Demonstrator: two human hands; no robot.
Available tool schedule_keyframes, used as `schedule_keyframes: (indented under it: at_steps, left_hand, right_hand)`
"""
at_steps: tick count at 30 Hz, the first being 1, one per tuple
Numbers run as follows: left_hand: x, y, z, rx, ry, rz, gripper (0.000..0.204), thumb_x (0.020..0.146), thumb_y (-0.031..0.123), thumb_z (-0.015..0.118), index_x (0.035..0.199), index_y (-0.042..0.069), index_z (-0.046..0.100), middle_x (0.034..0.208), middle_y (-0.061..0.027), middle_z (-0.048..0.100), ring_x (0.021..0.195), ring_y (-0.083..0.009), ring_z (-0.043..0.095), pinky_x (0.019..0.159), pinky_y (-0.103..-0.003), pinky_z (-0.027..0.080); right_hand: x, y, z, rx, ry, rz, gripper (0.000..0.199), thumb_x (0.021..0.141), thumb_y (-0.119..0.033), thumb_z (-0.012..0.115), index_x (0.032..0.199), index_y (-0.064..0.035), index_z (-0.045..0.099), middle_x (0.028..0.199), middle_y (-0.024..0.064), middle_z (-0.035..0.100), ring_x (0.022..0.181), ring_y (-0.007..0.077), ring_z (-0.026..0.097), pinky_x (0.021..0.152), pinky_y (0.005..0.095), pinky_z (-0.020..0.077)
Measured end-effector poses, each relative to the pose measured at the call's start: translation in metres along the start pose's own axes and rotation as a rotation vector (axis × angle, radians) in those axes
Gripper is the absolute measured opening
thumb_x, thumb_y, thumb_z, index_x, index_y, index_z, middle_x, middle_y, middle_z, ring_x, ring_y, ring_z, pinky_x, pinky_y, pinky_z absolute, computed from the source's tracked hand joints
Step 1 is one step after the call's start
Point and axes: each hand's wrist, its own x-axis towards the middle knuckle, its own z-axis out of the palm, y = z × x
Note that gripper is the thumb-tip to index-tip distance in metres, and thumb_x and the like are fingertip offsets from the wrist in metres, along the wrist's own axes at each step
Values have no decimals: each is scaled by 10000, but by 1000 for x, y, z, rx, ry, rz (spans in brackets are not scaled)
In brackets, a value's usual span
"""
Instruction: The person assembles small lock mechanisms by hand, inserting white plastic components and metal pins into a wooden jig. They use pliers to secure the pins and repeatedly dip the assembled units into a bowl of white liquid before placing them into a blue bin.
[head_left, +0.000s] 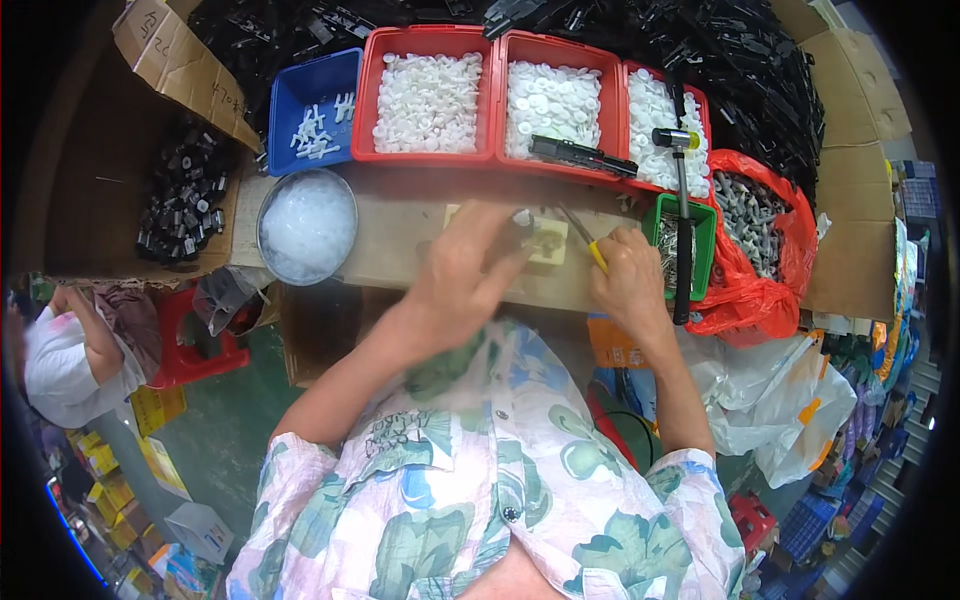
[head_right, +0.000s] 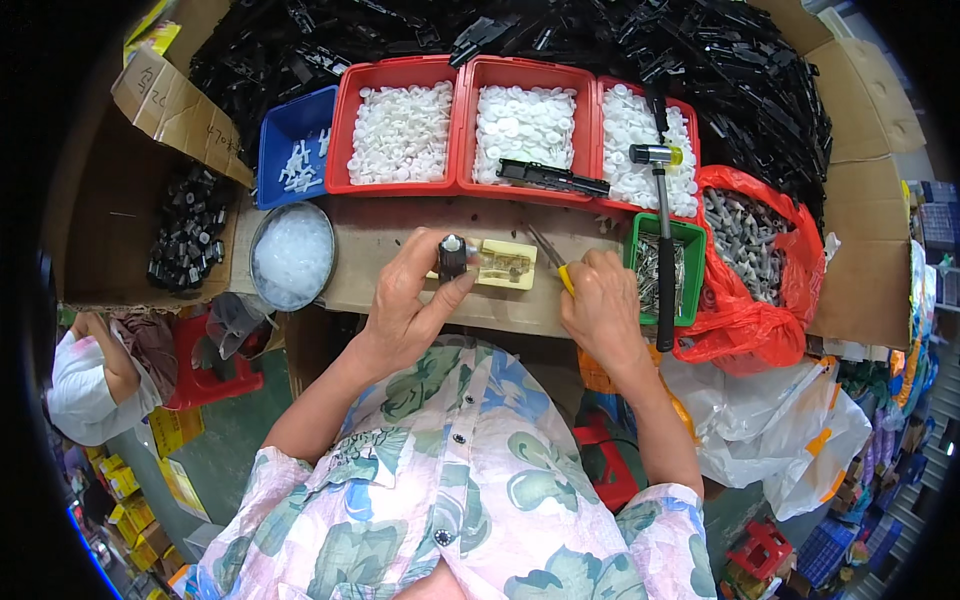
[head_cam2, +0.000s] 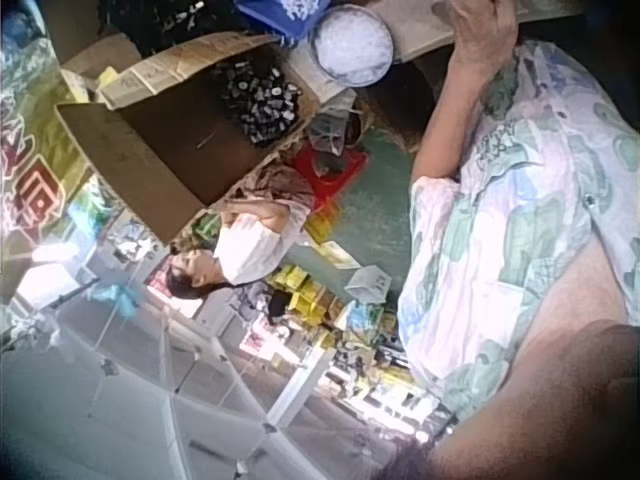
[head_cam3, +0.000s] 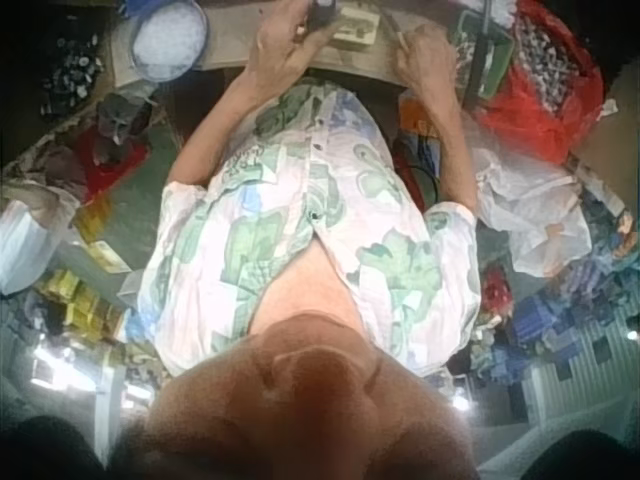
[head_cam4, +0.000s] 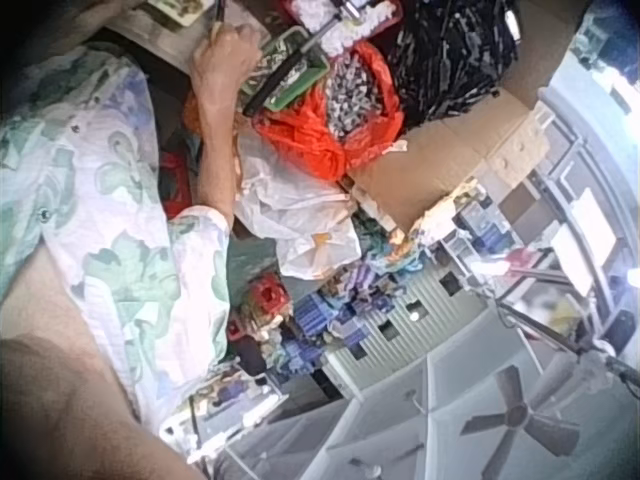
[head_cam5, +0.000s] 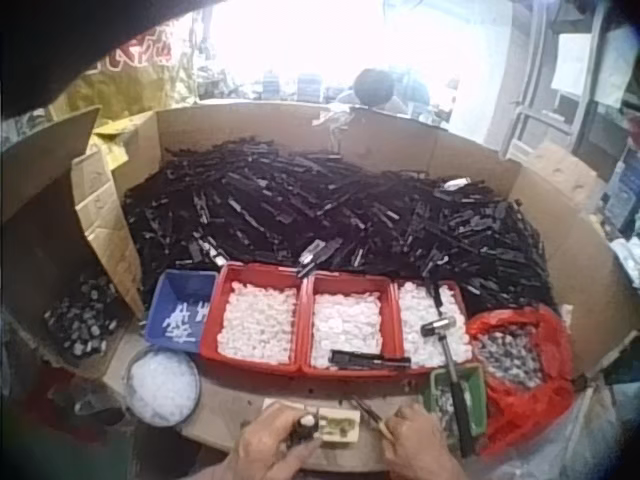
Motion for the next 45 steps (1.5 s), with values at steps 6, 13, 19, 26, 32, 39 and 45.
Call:
schedule_keyframes:
  at_steps: [6, 13, 19, 26, 32, 39, 45]
  left_hand:
    - [-7, 8, -4, 26, -125, -126, 228, 1005, 123, 594, 1152, -45, 548, 868, -155, 599, 748, -249, 590, 706, -358, 470]
    - [-11, 1, 1, 12, -154, -106, 268, 1008, 140, 583, 1195, -49, 547, 884, -172, 601, 750, -279, 585, 703, -368, 467]
    - [-12, -1, -4, 38, -144, -85, 275, 1003, 129, 581, 1209, -51, 550, 939, -199, 629, 811, -333, 622, 741, -392, 484]
    - [-11, 3, -3, 44, -102, -26, 258, 1012, 140, 572, 1187, -49, 568, 971, -225, 649, 846, -362, 655, 740, -413, 500]
    - [-12, 3, -9, 24, -253, -61, 252, 1036, 220, 568, 1077, -28, 579, 689, -112, 576, 592, -253, 579, 562, -362, 435]
    - [-13, 0, -15, -899, -588, -737, 345, 1068, 337, 504, 970, 15, 578, 653, -9, 524, 503, -82, 444, 461, -227, 348]
    - [-18, -6, -17, -1204, -633, -837, 359, 1060, 350, 521, 976, 5, 579, 696, -40, 544, 511, -84, 454, 460, -228, 370]
  right_hand:
    - [-14, -22, -37, 544, 86, -84, 211, 720, 78, 541, 915, 46, 615, 1098, 209, 578, 962, 392, 596, 801, 439, 483]
    - [-18, -31, -38, 256, 187, -198, 317, 702, 77, 585, 1008, 5, 627, 1258, 173, 596, 1081, 357, 591, 877, 443, 441]
    - [-20, -34, -39, 198, 166, -162, 320, 696, 65, 599, 1006, -6, 630, 1259, 145, 604, 1082, 337, 589, 836, 444, 430]
    - [-18, -42, -37, 162, 95, -191, 260, 718, 50, 617, 973, 0, 622, 1156, 146, 613, 1054, 330, 592, 819, 434, 432]
    - [-28, -39, -24, 208, 91, -229, 175, 732, 58, 607, 904, 30, 602, 1032, 174, 614, 950, 348, 619, 785, 422, 473]
    - [-38, -34, -25, 260, 75, -274, 160, 730, 61, 600, 889, 43, 590, 1011, 175, 614, 928, 358, 621, 797, 427, 504]
    - [-43, -36, -21, 259, 65, -270, 170, 724, 41, 613, 891, 18, 593, 1003, 164, 615, 923, 338, 621, 814, 410, 480]
